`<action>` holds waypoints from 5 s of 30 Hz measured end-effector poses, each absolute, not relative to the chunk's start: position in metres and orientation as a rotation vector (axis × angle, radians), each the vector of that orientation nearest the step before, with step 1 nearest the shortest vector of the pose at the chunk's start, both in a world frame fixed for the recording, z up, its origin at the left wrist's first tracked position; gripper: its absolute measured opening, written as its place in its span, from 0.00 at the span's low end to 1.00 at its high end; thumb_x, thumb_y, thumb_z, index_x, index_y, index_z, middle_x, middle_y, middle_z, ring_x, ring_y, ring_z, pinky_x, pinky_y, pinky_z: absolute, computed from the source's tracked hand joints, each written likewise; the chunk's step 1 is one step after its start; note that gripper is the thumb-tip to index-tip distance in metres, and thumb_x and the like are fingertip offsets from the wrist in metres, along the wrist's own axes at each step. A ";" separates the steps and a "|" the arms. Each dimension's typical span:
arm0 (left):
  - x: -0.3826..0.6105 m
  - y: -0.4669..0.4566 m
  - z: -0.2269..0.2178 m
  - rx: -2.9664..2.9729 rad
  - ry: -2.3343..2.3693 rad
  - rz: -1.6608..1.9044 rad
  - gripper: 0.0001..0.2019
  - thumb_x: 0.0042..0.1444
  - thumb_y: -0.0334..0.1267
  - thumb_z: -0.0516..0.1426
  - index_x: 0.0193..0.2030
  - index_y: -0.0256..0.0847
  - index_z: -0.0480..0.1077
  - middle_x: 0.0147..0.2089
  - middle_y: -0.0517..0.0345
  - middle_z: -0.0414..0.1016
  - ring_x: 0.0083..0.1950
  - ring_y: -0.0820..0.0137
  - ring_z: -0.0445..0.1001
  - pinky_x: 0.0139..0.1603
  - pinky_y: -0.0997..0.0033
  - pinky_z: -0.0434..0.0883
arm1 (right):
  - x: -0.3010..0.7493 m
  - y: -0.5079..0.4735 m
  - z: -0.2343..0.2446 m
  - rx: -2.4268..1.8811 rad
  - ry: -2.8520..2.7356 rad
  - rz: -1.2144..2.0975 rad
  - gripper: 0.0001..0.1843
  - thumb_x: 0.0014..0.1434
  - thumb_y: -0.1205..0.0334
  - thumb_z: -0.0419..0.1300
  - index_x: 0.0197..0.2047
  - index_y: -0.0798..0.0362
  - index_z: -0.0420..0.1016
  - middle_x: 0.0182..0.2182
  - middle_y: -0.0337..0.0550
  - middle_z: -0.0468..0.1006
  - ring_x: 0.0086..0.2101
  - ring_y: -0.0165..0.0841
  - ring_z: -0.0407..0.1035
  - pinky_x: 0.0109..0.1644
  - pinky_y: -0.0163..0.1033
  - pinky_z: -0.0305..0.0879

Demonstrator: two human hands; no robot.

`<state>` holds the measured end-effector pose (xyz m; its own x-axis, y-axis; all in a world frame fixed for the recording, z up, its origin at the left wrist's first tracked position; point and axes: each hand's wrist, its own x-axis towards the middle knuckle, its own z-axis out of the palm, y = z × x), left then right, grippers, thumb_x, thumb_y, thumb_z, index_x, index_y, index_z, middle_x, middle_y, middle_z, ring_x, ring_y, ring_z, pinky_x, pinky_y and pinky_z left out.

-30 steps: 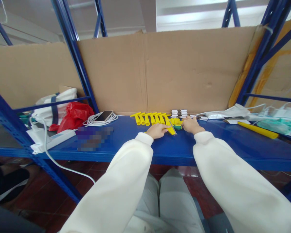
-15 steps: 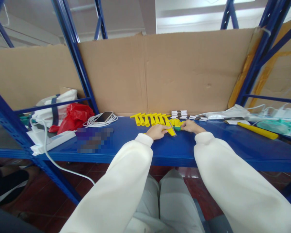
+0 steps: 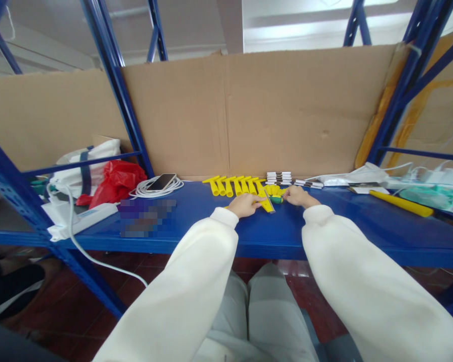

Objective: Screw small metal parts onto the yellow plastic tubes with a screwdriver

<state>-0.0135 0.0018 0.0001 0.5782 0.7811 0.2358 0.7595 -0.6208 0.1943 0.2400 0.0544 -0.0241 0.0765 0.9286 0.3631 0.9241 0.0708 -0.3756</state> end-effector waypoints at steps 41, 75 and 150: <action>-0.010 -0.002 -0.001 2.930 1.201 0.454 0.19 0.71 0.40 0.55 0.64 0.53 0.77 0.60 0.52 0.82 0.61 0.58 0.80 0.63 0.62 0.73 | 0.185 0.038 -0.024 -1.369 -1.612 0.539 0.21 0.53 0.68 0.63 0.50 0.49 0.72 0.55 0.48 0.78 0.58 0.40 0.70 0.66 0.50 0.64; -0.011 -0.006 0.003 2.816 1.547 0.455 0.30 0.71 0.35 0.52 0.79 0.47 0.57 0.66 0.43 0.77 0.64 0.53 0.77 0.65 0.56 0.72 | 0.175 0.003 0.001 -1.124 -1.617 1.178 0.13 0.55 0.58 0.72 0.31 0.52 0.71 0.21 0.39 0.79 0.18 0.28 0.68 0.22 0.31 0.67; -0.003 -0.004 0.016 1.253 0.951 0.807 0.12 0.65 0.23 0.49 0.32 0.41 0.62 0.19 0.70 0.59 0.15 0.80 0.54 0.17 0.82 0.53 | 0.188 0.038 -0.013 -1.086 -1.917 0.244 0.08 0.57 0.59 0.61 0.28 0.50 0.73 0.36 0.45 0.80 0.43 0.41 0.74 0.56 0.49 0.69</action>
<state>-0.0032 -0.0043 0.0160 0.4052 0.9033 -0.1408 0.0079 0.1505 0.9886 0.1882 0.0384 -0.0127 -0.2172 0.7665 0.6044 0.5910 0.5961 -0.5435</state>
